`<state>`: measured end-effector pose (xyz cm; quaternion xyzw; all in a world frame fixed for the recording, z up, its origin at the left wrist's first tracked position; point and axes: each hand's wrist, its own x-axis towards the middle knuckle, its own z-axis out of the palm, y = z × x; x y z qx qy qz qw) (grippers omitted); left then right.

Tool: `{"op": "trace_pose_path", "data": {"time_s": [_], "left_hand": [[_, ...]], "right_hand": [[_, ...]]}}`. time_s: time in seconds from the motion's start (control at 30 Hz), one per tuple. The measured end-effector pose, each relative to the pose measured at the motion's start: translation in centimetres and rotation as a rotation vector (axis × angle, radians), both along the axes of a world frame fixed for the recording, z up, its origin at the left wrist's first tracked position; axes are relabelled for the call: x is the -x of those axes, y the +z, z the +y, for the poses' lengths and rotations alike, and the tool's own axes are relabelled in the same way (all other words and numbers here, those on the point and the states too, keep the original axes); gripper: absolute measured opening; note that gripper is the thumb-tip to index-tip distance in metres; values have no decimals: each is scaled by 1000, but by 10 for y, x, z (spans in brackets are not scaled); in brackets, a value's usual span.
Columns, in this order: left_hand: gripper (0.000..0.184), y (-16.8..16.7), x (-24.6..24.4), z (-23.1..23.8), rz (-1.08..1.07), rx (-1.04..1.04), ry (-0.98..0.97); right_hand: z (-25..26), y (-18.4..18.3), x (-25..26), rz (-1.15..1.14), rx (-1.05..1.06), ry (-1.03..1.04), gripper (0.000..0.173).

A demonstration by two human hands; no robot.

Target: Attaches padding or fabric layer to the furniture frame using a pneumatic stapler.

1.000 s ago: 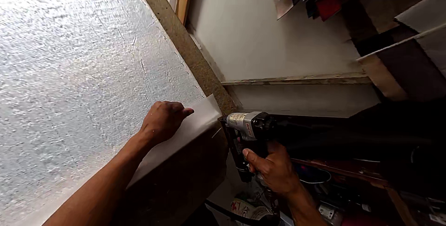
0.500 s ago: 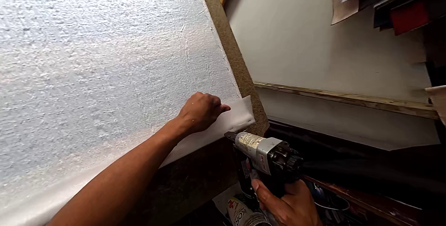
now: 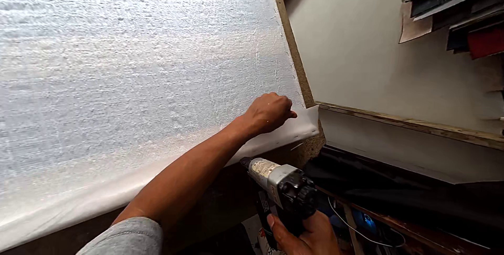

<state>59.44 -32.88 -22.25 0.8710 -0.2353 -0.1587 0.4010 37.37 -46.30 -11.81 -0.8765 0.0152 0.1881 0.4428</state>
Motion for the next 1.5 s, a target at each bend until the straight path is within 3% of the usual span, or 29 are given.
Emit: {"op": "trace_pose_path", "data": {"time_s": [0.07,0.17,0.27,0.33,0.47,0.67,1.1,1.2,1.33,1.5], "left_hand": [[34,17,17,27,-12,-60,25],[37,38,85,101,4,-268,120],[34,36,174,177,-77,-490,262],[38,27,206,209,-249,-508,321],[46,3,190,237,-423,-300,240],[44,-20,168,250,-250,-143,145],[48,-2,156,255,8,-147,33],[49,-2,155,255,-37,-152,7],[37,14,199,297,-307,-254,103],[39,48,339,392,-346,-705,355]], "right_hand": [[13,-6,7,-9,6,13,26],[21,3,17,-9,-33,7,25],[24,13,27,-5,-62,-8,21],[31,12,27,-14,-56,-43,21],[52,0,23,17,27,-108,30],[91,7,42,17,5,-59,25],[194,12,94,17,23,24,25],[212,5,102,20,60,82,28],[206,18,112,2,-50,123,24],[183,10,112,-19,-42,129,24]]}}
